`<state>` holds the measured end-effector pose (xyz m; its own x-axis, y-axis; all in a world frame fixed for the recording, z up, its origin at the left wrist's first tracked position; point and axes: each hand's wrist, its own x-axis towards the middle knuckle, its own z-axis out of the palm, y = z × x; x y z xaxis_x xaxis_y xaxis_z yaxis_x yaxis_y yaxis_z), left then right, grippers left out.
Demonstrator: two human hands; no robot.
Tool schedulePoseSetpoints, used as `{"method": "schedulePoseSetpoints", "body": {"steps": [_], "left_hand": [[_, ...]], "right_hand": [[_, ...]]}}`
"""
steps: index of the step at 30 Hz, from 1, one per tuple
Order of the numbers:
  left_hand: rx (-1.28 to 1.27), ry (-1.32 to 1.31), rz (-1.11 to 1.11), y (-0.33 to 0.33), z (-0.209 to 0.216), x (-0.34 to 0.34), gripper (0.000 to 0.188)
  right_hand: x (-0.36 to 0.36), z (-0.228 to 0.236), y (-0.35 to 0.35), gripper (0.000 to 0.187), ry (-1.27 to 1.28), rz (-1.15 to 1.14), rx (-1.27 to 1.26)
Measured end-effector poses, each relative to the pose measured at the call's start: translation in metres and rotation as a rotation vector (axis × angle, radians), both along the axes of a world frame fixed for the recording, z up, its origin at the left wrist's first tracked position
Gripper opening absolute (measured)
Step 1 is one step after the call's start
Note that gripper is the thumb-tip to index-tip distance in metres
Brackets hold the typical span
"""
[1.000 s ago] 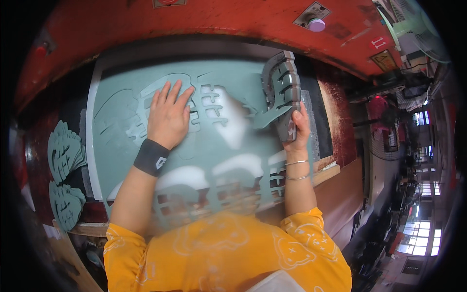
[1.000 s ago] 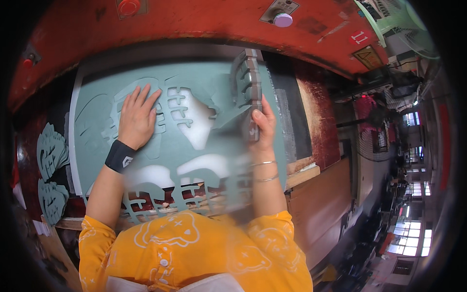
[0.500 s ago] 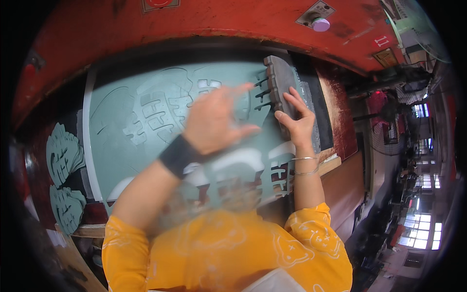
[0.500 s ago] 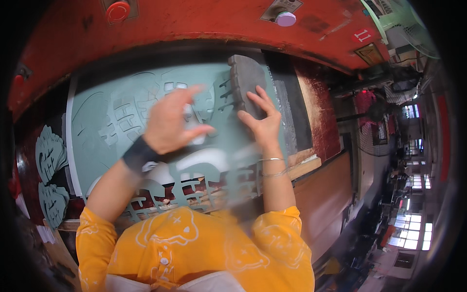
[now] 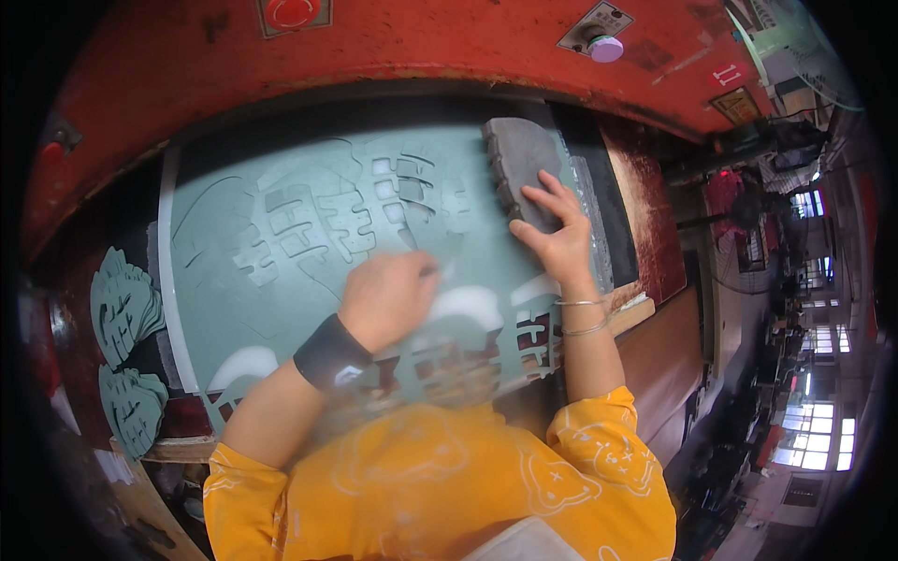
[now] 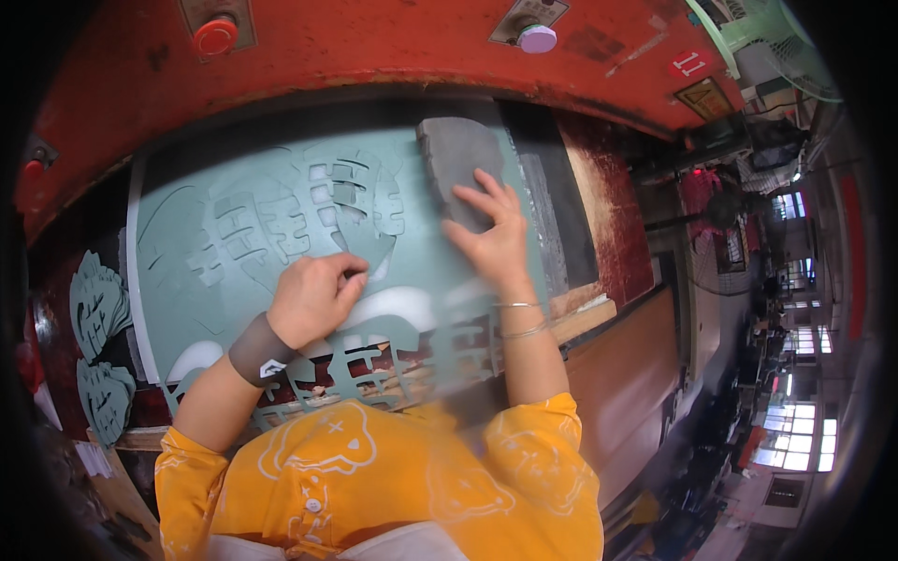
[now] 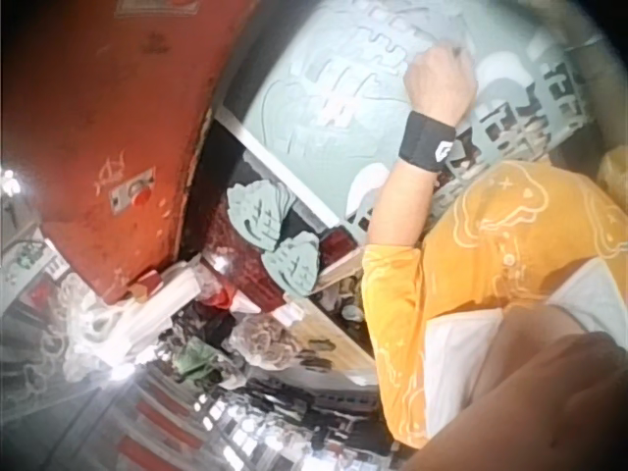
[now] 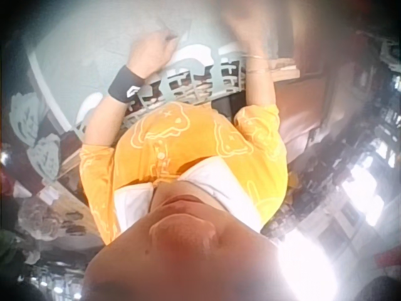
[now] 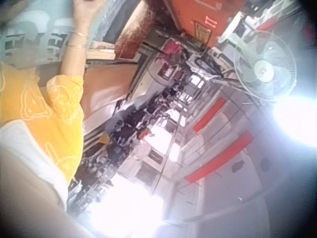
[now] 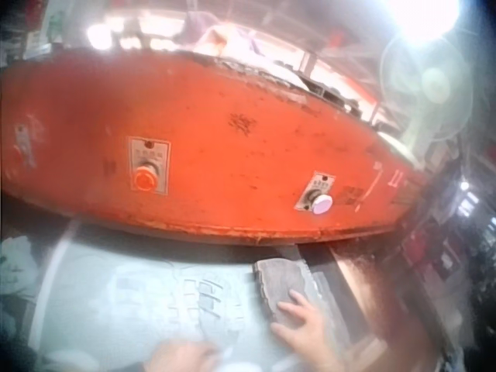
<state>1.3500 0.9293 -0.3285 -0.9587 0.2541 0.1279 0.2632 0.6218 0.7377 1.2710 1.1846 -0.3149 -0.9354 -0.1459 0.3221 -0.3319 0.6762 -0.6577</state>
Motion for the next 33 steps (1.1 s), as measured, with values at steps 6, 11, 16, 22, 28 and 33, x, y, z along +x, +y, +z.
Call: {"method": "schedulePoseSetpoints", "body": {"steps": [6,11,16,22,28,33], "left_hand": [[0.205,-0.195,-0.047,-0.013,0.019,0.001,0.021],[0.372,-0.410,-0.024,-0.048,0.034,0.033,0.017],[0.461,-0.640,0.194,-0.075,0.031,0.119,0.014],[0.029,0.152,0.303,-0.048,-0.032,0.185,0.008],[0.061,0.284,0.361,-0.048,-0.055,0.186,0.011],[0.039,0.224,0.452,-0.046,-0.054,0.188,0.012]], "right_hand": [[0.004,0.000,-0.012,0.043,0.056,-0.005,0.285],[-0.004,0.002,0.010,0.050,-0.093,0.030,-0.054],[-0.019,0.013,0.029,0.056,0.382,-0.276,-0.208],[-0.052,0.081,-0.008,0.067,0.893,-0.423,-0.292],[-0.040,0.076,-0.014,0.069,0.936,-0.458,-0.273],[0.030,0.019,0.062,0.067,0.707,-0.451,-0.287]]}}
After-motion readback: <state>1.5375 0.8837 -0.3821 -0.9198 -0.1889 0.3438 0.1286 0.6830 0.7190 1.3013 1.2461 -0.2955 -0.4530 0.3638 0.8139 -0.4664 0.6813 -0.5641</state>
